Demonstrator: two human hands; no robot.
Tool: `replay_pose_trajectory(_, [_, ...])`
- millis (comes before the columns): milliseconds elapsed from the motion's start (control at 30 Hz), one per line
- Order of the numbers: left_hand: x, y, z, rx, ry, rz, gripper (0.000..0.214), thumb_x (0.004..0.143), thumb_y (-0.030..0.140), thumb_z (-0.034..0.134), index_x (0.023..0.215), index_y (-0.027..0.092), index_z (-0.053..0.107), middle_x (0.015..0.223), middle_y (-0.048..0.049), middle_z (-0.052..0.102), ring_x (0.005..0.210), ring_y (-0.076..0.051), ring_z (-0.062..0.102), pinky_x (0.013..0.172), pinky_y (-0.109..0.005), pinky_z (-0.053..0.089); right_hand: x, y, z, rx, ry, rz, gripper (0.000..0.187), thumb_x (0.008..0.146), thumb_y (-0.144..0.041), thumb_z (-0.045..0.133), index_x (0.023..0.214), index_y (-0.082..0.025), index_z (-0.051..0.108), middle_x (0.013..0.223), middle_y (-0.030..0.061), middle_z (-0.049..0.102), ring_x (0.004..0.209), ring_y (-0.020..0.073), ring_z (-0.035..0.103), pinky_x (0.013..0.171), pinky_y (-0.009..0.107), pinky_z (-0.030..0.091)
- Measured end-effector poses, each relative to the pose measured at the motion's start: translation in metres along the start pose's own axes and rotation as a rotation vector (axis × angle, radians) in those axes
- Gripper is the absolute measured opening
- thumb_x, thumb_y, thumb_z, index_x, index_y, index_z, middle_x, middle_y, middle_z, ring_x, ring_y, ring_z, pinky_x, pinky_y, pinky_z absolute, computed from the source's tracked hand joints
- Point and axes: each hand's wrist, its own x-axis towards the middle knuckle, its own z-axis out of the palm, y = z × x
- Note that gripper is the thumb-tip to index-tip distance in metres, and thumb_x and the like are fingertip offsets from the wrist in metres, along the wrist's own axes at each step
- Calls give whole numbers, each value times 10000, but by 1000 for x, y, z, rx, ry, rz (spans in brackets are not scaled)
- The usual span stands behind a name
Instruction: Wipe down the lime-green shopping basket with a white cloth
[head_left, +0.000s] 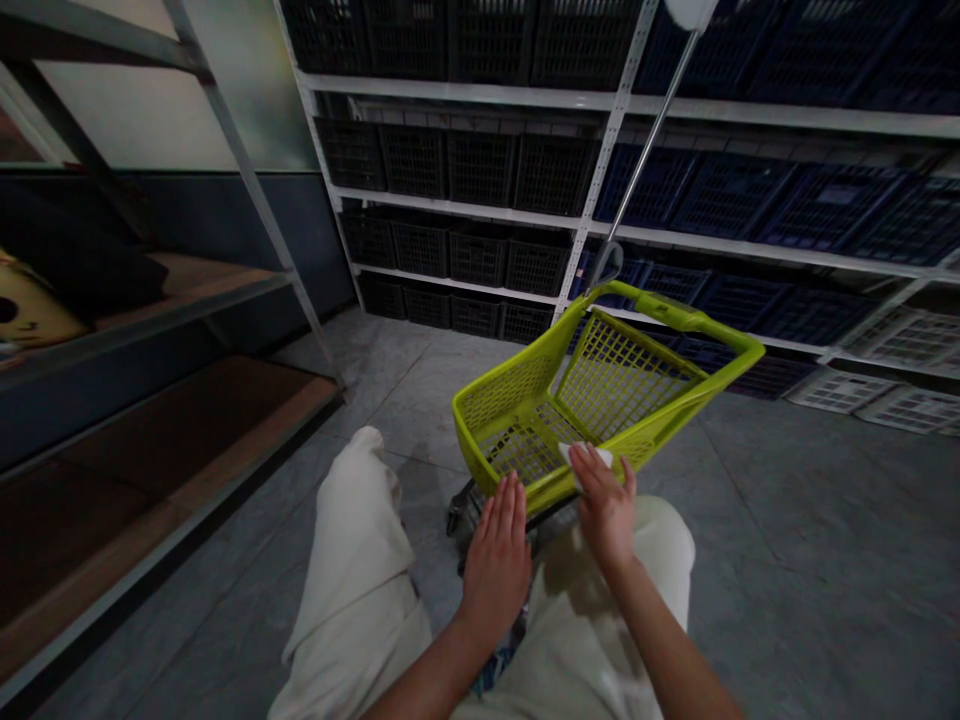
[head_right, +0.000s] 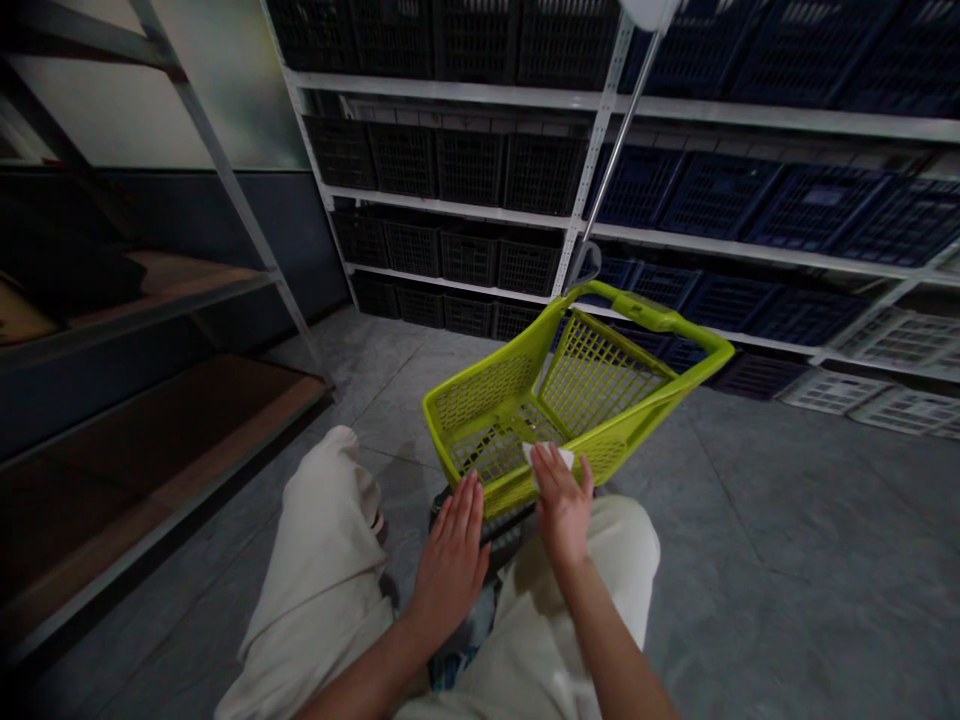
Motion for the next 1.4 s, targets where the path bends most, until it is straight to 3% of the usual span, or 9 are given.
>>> replay_pose_trajectory(167, [-1,-3,-1,12,-6,8,740,910,173,426,1565,52,105,1631,-146,226,1511,-242,217,1187,-408,333,-14,-48,5,127,-41,-190,719,771,25,390,1429,-252,477,1390,14,614,1367,139,486,1238,413,115])
replay_pose_trajectory(433, [0,-2,-3,15,-28,10,731,904,161,433,1562,57,131,1635,-152,207,1508,-244,224,1185,-402,332,11,42,-4,-15,-4,1,809,674,23,432,1422,-278,495,1387,28,617,1336,201,529,1226,487,132])
replay_pose_trajectory(533, [0,0,-1,6,-16,-6,760,900,172,448,1565,52,99,1634,-162,199,1510,-257,213,1183,-413,336,4,14,0,0,7,42,790,689,18,433,1428,-257,494,1377,43,625,1338,211,527,1219,483,160])
replay_pose_trajectory(700, [-1,-2,-2,12,-1,10,788,894,149,433,1568,49,37,1629,-163,210,1514,-245,202,1186,-416,335,-13,-47,6,111,-57,-182,733,781,13,404,1466,-248,441,1390,32,615,1368,157,487,1220,414,174])
replay_pose_trajectory(800, [0,-4,-5,24,-18,24,772,908,169,435,1568,48,53,1629,-158,211,1511,-241,216,1184,-403,339,-6,-21,1,100,-73,-219,710,798,18,392,1444,-268,463,1387,22,617,1344,144,513,1224,422,144])
replay_pose_trajectory(967, [0,-3,-5,37,-16,25,767,913,169,437,1569,56,55,1634,-150,197,1509,-235,220,1186,-394,333,12,44,-5,-32,-3,13,727,708,22,431,1371,-253,543,1385,31,618,1328,200,537,1218,479,150])
replay_pose_trajectory(1067, [0,0,-2,26,2,11,782,903,163,438,1567,46,42,1632,-162,189,1507,-249,224,1179,-403,342,8,21,0,-35,17,58,703,709,24,432,1353,-227,561,1360,42,637,1322,202,543,1215,465,173])
replay_pose_trajectory(1233, [0,0,-2,40,20,16,752,915,167,418,1566,42,63,1622,-165,236,1502,-251,240,1184,-404,332,-14,-52,8,91,-30,-146,627,830,-5,417,1405,-240,508,1362,31,637,1353,149,504,1221,389,172])
replay_pose_trajectory(1400, [0,-6,-4,46,2,53,725,928,175,403,1568,56,85,1617,-153,260,1494,-243,267,1177,-397,344,-6,-16,-2,73,-58,-224,651,837,12,388,1420,-260,487,1385,20,618,1335,132,520,1228,397,125])
